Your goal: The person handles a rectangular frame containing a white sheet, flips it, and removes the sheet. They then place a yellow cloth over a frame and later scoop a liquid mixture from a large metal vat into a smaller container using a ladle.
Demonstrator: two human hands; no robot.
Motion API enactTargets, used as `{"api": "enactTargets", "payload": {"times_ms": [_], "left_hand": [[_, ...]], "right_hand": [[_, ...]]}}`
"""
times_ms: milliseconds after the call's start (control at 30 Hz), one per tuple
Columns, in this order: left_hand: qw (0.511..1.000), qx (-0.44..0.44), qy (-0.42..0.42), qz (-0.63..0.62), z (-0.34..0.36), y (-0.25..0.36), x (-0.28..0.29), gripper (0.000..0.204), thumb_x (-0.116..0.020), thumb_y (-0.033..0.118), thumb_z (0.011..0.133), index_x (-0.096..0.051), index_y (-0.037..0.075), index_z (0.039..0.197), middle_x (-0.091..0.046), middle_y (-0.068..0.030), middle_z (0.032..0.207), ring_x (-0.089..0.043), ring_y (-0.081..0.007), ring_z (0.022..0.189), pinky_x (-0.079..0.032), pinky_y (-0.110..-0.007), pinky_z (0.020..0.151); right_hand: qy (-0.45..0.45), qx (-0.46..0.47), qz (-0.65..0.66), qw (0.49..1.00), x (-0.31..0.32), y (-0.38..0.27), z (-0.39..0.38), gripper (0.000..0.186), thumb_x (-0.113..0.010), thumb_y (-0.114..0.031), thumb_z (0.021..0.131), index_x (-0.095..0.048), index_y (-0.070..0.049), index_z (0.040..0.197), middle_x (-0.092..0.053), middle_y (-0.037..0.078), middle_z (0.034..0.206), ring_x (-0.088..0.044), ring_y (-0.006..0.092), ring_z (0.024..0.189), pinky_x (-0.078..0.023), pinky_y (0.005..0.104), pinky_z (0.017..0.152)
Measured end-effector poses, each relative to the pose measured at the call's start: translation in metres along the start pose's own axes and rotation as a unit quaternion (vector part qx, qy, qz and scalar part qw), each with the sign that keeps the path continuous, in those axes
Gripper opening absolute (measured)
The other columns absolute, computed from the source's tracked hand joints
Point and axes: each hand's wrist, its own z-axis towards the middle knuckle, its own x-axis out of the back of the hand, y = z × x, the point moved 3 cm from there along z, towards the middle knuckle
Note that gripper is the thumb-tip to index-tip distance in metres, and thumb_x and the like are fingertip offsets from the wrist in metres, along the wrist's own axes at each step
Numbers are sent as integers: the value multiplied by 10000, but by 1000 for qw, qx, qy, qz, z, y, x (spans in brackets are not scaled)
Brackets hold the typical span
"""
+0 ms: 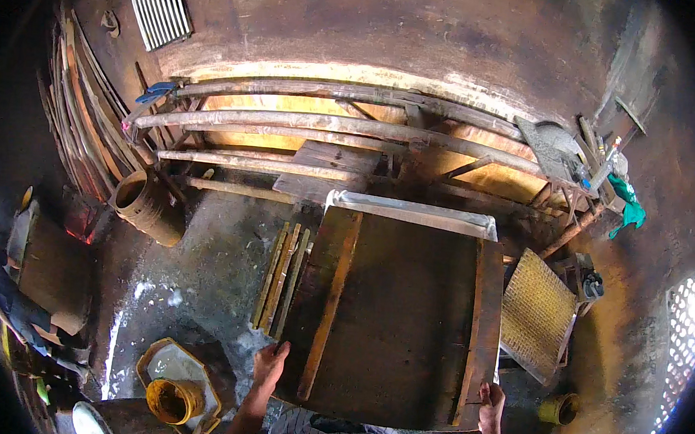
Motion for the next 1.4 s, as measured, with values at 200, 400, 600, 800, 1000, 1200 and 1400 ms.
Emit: {"api": "enactTargets", "payload": {"times_ms": [200, 400, 600, 800, 1000, 1200, 1400], "left_hand": [[999, 25, 8, -31, 8, -3, -44, 461, -629, 424, 837, -613, -34, 790, -596, -95, 685, -529, -187, 664, -414, -392, 602], [996, 25, 22, -82, 19, 53, -65, 373, -652, 370, 843, -624, 2, 791, -559, -34, 688, -501, -157, 677, -412, -358, 632], [850, -360, 194, 332, 39, 124, -81, 394, -669, 222, 752, -575, 66, 1101, -572, -156, 1045, -505, -345, 1061, -449, -442, 880], [894, -300, 12, 332, 81, 159, -175, 681, -565, 325, 858, -302, -7, 1391, -289, -215, 1457, -244, -385, 1360, -206, -501, 1111], [896, -319, 36, 306, 105, 144, -182, 632, -534, 257, 878, -292, -30, 1386, -225, -237, 1478, -173, -437, 1373, -164, -548, 1107], [924, -286, 16, 253, 116, 135, -177, 591, -527, 229, 860, -333, -27, 1356, -213, -235, 1486, -156, -445, 1377, -153, -588, 1084], [953, -264, -38, 145, 132, 138, -161, 585, -552, 347, 862, -416, 5, 1317, -276, -212, 1460, -170, -422, 1376, -127, -581, 1097]], "right_hand": [[-53, 31, 35, 997, 26, 17, 51, 278, -606, -283, 914, -533, -36, 810, -460, -45, 720, -393, 70, 689, -340, 248, 611], [-74, 71, 78, 992, 15, 14, 129, 199, -617, -212, 887, -546, -38, 821, -436, -39, 715, -372, 69, 665, -342, 270, 573], [143, 380, -330, 852, 3, -76, 138, 264, -677, -97, 709, -610, -29, 955, -540, 173, 983, -540, 296, 894, -437, 410, 771], [31, 301, -381, 873, -111, -80, 213, 690, -631, -235, 798, -338, -72, 1401, -345, 172, 1431, -281, 351, 1344, -238, 466, 1092], [11, 231, -439, 868, -145, -56, 232, 695, -480, -245, 887, -147, -146, 1488, -175, 139, 1528, -99, 474, 1377, -75, 583, 1109], [21, 195, -485, 852, -161, -79, 229, 698, -541, -307, 851, -239, -100, 1446, -268, 148, 1474, -167, 457, 1352, -126, 564, 1095], [43, 397, -471, 786, -301, -196, 272, 567, -662, -245, 762, -465, -84, 1269, -478, 154, 1266, -410, 336, 1217, -317, 455, 1023]]}}
